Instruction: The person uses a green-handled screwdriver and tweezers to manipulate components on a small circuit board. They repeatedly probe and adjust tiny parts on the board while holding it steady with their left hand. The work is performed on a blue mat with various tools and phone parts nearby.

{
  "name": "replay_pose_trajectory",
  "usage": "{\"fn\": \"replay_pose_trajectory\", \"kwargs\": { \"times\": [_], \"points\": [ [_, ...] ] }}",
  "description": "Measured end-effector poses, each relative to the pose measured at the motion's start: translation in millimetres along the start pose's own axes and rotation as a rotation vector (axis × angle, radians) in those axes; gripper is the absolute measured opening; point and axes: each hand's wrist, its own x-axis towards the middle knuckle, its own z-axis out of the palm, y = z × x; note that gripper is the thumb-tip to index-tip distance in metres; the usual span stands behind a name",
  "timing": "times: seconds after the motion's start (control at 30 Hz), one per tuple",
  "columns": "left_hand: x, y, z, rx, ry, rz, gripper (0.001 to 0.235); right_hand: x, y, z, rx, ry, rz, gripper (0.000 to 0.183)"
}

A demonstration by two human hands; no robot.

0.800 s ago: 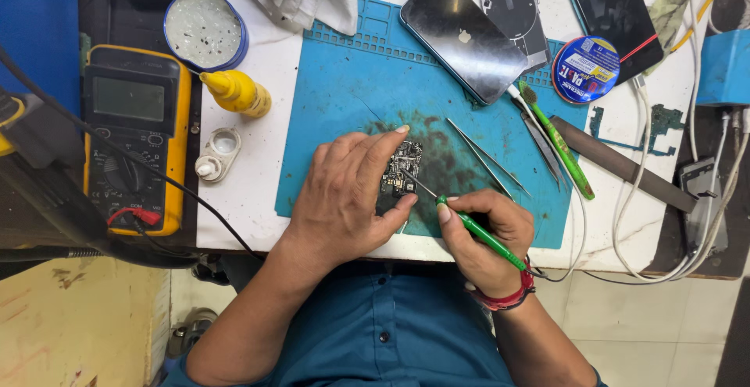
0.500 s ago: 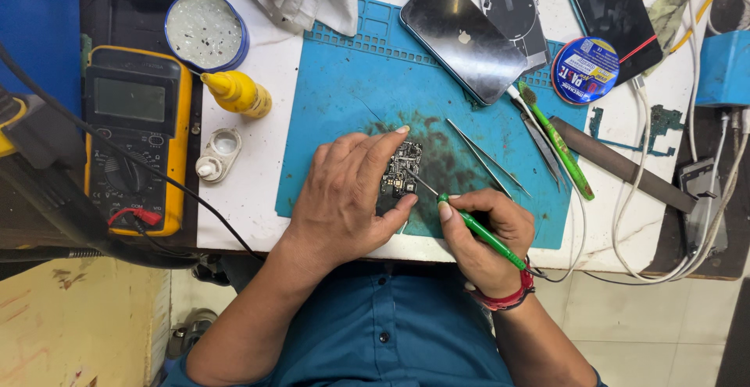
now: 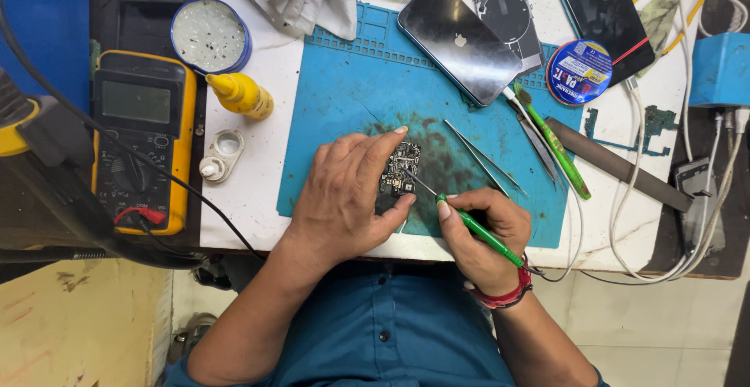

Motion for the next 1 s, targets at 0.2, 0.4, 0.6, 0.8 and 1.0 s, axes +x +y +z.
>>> {"fn": "replay_pose_trajectory", "kwargs": {
  "times": [0.2,0.4,0.6,0.8,1.0],
  "points": [
    [-0.1,1.0,-2.2,0.034,-0.017,0.022,0.079,-4.3,3.7,-0.2,0.087,0.045,0.038,0.011],
    [0.1,2.6,-1.5,0.033,0.010,-0.004,0.076,-6.9,7.4,-1.5,0.077,0.052,0.037,0.011],
    [-1.5,1.4,-2.9,0.007,0.033,0.078,0.069,-5.6,5.3,-2.5,0.091,0.015,0.011,0.010],
    [0.2,0.7,-1.1,0.032,0.033,0.017,0.068,-3.8,2.4,-2.0,0.080,-0.008,0.042,0.009],
    [-1.3,-0.3,0.9,0.020,0.032,0.014,0.068,-2.6,1.0,-1.3,0.033,-0.012,0.026,0.009]
  ]
}}
